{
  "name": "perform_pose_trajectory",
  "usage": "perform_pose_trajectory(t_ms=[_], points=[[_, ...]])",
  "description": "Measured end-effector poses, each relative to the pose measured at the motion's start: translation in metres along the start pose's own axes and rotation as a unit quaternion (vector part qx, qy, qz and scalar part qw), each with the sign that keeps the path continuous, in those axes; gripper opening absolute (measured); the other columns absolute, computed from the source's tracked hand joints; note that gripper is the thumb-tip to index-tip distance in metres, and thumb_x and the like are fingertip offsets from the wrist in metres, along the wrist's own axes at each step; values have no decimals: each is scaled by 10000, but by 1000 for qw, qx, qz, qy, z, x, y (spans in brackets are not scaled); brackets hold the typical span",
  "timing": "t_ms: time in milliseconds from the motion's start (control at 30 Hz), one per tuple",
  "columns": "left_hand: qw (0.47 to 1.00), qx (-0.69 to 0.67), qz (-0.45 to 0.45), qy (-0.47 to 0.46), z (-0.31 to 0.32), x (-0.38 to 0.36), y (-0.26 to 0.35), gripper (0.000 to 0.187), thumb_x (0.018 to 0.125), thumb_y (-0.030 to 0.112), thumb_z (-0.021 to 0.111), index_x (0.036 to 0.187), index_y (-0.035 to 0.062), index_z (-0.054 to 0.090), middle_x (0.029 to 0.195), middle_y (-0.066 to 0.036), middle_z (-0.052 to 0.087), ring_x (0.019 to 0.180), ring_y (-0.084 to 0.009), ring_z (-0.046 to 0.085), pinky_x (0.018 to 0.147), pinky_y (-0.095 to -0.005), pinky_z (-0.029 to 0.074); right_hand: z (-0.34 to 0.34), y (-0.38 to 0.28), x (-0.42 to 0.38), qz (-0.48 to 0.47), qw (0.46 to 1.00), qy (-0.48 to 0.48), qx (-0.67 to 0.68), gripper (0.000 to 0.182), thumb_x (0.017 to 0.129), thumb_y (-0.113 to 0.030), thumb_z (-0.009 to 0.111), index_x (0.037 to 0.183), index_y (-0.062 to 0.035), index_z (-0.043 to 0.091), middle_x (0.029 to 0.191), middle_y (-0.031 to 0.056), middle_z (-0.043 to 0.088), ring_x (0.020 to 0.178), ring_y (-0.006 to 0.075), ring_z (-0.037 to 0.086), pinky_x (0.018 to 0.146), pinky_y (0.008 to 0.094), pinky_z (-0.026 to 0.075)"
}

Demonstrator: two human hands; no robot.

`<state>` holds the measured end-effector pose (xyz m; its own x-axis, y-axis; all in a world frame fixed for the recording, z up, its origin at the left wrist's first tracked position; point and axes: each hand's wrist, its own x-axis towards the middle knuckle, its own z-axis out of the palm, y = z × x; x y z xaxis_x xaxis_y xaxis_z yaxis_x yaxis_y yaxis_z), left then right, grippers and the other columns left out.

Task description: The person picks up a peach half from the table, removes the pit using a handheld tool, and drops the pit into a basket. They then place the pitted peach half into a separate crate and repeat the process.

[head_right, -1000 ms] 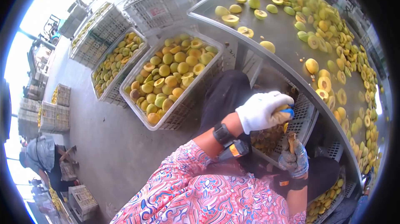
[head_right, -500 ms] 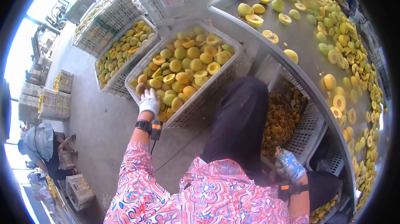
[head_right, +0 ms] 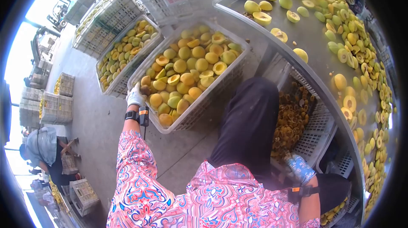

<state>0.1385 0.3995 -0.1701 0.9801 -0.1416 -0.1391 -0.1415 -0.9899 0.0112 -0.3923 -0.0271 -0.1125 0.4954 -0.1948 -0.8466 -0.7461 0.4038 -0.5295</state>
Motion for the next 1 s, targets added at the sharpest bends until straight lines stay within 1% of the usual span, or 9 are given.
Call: perform_pose_trajectory(t_ms=[133, 233, 367, 400, 500, 633, 800, 900, 1000], points=[[993, -14, 66, 94, 11, -7, -16, 604, 665, 164, 770, 1236, 180, 574, 1165, -121, 578, 1115, -348, 512, 931, -424, 460, 8, -6, -3, 9, 999, 29, -27, 168, 964, -278, 518, 1033, -129, 551, 671, -33, 504, 494, 47, 419, 424, 178, 358], [982, 28, 122, 138, 12, -20, -22, 568, 712, 154, 732, 1248, 175, 545, 1197, -110, 563, 1090, -358, 523, 913, -418, 471, 6, -4, -4, 20, 998, 27, -54, 148, 964, -248, 510, 1031, -121, 548, 673, -29, 507, 501, 54, 431, 428, 179, 366], [981, -73, 157, 92, 25, -19, -45, 459, 750, 181, 711, 1198, 153, 611, 1155, -88, 610, 1092, -350, 524, 925, -427, 463, -2, 9, 6, 13, 1000, 10, -25, 132, 960, -219, 511, 1033, -114, 545, 668, -12, 507, 495, 66, 441, 412, 189, 360], [978, -122, 131, 105, 26, -18, -47, 449, 700, 202, 759, 1131, 144, 647, 1126, -75, 630, 1108, -336, 524, 940, -428, 452, 0, 8, 6, 8, 1000, 9, -22, 126, 958, -215, 513, 1025, -113, 543, 665, -7, 506, 493, 69, 442, 407, 192, 357], [984, -46, 131, 110, 5, -39, -24, 459, 708, 205, 762, 1146, 136, 644, 1175, -88, 609, 1151, -322, 508, 985, -408, 431, 4, 9, 10, 1, 997, 36, -74, 102, 957, -203, 507, 995, -113, 537, 655, 4, 504, 487, 78, 448, 392, 198, 347], [976, -34, 158, 147, 25, -32, -18, 466, 675, 211, 769, 1123, 186, 643, 1194, -58, 594, 1132, -307, 509, 924, -446, 434, -2, 23, 19, -34, 988, 52, -142, 99, 960, -208, 490, 961, -116, 528, 661, 13, 512, 487, 91, 461, 401, 211, 361], [957, -140, 134, 214, 19, -28, -13, 371, 713, 206, 761, 1057, 102, 671, 1051, -107, 644, 1027, -315, 581, 870, -401, 474, 3, 11, 11, 2, 990, 52, -131, 117, 962, -237, 493, 974, -125, 524, 685, 18, 516, 504, 109, 477, 434, 238, 395], [927, -286, 157, 187, 10, -27, 4, 383, 711, 166, 764, 1068, 73, 660, 1061, -126, 638, 1006, -326, 591, 872, -395, 485, -19, 44, 33, -41, 983, 54, -170, 118, 961, -243, 494, 962, -129, 521, 688, 20, 517, 521, 114, 487, 443, 241, 401], [920, -264, 258, 131, -6, -36, 35, 379, 713, 131, 759, 1069, 51, 654, 1064, -135, 636, 996, -330, 601, 877, -390, 486, -26, 56, 41, -67, 975, 59, -203, 118, 962, -244, 492, 942, -130, 517, 688, 22, 520, 536, 116, 497, 448, 240, 404]])
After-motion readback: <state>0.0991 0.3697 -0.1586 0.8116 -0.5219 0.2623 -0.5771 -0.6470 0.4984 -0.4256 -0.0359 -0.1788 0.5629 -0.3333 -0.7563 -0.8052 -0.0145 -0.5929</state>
